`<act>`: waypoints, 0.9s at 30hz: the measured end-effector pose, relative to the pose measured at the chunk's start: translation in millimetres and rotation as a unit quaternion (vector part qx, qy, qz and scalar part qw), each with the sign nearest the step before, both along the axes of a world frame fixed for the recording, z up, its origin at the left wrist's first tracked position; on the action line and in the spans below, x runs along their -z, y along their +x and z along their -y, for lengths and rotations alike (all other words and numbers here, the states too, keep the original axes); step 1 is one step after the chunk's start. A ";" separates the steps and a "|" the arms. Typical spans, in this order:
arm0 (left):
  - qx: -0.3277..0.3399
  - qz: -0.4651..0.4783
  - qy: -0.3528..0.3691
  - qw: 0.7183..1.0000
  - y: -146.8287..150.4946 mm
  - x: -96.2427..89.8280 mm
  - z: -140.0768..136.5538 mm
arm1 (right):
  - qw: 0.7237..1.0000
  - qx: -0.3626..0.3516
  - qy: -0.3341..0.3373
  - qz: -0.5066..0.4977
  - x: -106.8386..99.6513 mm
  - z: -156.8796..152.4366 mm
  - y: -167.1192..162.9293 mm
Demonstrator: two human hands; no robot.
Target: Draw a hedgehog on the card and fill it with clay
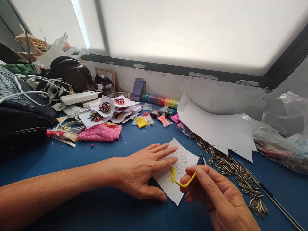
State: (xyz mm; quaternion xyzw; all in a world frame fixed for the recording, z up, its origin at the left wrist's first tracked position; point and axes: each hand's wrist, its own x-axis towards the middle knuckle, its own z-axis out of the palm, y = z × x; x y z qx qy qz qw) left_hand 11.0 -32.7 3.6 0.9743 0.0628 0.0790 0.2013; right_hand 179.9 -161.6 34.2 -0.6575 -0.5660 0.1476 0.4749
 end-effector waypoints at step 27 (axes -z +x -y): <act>-0.167 0.143 -0.357 0.908 11.1 -13.3 1.2 | 0.956 0.003 -0.029 -0.293 5.3 11.0 21.8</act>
